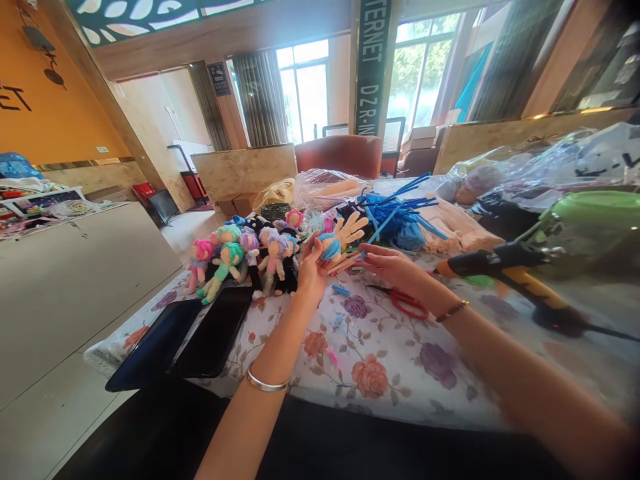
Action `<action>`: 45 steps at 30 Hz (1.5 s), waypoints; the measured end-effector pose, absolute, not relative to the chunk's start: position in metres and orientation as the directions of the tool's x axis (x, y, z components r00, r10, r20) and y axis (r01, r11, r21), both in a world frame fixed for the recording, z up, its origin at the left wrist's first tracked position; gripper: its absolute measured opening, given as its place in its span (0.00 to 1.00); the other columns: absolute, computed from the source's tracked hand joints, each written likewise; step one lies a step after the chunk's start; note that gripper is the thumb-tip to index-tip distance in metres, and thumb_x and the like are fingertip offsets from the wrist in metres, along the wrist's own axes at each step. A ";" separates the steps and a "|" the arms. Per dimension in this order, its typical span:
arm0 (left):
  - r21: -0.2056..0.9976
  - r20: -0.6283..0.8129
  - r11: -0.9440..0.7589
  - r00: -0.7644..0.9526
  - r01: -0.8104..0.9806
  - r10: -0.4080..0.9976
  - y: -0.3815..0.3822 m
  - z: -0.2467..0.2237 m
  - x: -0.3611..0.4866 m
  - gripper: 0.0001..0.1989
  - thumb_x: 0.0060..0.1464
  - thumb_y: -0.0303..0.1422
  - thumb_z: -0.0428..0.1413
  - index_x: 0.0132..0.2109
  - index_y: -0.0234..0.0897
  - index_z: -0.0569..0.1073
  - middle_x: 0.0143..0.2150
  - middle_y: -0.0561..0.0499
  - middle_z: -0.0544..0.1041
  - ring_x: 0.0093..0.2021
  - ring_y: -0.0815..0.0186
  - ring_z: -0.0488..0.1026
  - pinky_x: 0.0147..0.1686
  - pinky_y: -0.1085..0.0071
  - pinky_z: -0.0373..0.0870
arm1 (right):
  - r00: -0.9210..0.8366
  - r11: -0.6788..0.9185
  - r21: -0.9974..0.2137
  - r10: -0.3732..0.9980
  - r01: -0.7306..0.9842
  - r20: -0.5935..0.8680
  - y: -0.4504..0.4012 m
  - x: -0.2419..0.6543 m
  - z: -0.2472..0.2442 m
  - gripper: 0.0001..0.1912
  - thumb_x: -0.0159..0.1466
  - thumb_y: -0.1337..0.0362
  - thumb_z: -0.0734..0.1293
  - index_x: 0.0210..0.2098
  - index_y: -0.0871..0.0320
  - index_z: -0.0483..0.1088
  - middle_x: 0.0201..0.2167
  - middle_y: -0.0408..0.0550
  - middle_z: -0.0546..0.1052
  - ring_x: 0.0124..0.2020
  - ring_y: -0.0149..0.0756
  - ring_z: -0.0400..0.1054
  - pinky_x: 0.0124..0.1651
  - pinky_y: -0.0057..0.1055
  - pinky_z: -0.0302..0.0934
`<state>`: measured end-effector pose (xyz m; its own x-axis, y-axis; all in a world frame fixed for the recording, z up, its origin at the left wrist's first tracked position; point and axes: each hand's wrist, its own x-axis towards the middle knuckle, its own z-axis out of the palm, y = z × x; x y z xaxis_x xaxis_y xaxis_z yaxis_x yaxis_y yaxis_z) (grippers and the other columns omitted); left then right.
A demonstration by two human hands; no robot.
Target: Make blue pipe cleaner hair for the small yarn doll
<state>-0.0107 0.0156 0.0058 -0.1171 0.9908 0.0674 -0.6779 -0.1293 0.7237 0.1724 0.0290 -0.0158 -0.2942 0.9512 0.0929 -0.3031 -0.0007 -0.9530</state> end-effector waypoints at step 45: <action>0.887 0.378 -0.252 0.296 -0.387 0.877 0.009 -0.003 -0.003 0.17 0.44 0.37 0.64 0.44 0.43 0.75 0.52 0.50 0.73 0.48 0.63 0.69 0.45 0.71 0.65 | 0.079 0.621 -0.541 0.612 0.567 0.787 0.001 0.170 0.006 0.11 0.60 0.54 0.67 0.29 0.52 0.77 0.34 0.48 0.75 0.37 0.39 0.68 0.42 0.36 0.62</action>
<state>-0.0035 0.0086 -0.0030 0.2963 0.8769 0.3784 -0.3874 -0.2518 0.8869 0.1704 0.0007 0.0056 0.0794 0.6124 0.7866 0.5672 0.6211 -0.5408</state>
